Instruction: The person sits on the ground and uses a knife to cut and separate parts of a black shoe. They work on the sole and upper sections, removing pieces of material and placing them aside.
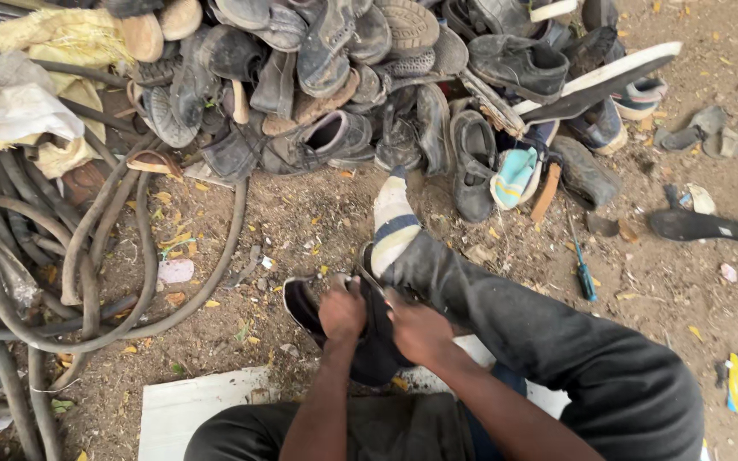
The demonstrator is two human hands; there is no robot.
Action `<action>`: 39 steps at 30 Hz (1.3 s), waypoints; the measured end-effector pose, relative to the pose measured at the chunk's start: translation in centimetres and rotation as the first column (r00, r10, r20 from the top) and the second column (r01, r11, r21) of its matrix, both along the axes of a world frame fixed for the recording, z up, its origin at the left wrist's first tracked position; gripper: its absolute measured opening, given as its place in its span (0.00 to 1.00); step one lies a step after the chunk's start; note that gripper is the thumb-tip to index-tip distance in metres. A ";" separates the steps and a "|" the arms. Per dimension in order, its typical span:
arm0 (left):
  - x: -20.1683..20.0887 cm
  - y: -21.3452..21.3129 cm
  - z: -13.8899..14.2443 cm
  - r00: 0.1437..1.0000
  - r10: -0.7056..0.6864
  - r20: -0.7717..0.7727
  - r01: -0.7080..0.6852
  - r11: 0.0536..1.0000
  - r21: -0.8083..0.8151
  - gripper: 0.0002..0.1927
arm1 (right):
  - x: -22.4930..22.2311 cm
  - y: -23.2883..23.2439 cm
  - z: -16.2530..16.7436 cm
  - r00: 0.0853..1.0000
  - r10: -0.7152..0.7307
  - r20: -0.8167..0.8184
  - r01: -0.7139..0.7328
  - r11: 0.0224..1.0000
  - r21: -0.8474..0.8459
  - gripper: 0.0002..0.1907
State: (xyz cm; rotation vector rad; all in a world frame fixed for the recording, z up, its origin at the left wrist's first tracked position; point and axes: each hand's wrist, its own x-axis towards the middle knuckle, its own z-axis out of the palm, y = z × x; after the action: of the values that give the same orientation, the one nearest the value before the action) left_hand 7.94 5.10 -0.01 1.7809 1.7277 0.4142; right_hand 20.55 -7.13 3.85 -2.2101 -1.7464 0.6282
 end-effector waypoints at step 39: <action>-6.6 -14.7 1.8 0.985 0.095 0.142 -0.142 0.917 0.374 0.13 | -1.7 -9.5 3.1 0.958 0.279 0.072 -0.245 0.920 -0.306 0.37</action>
State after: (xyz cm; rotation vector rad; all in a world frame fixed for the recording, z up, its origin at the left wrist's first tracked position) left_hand 1.37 -9.57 1.76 1.8709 1.7616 0.9498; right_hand 18.82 -16.59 6.93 -2.2544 -2.1569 0.8906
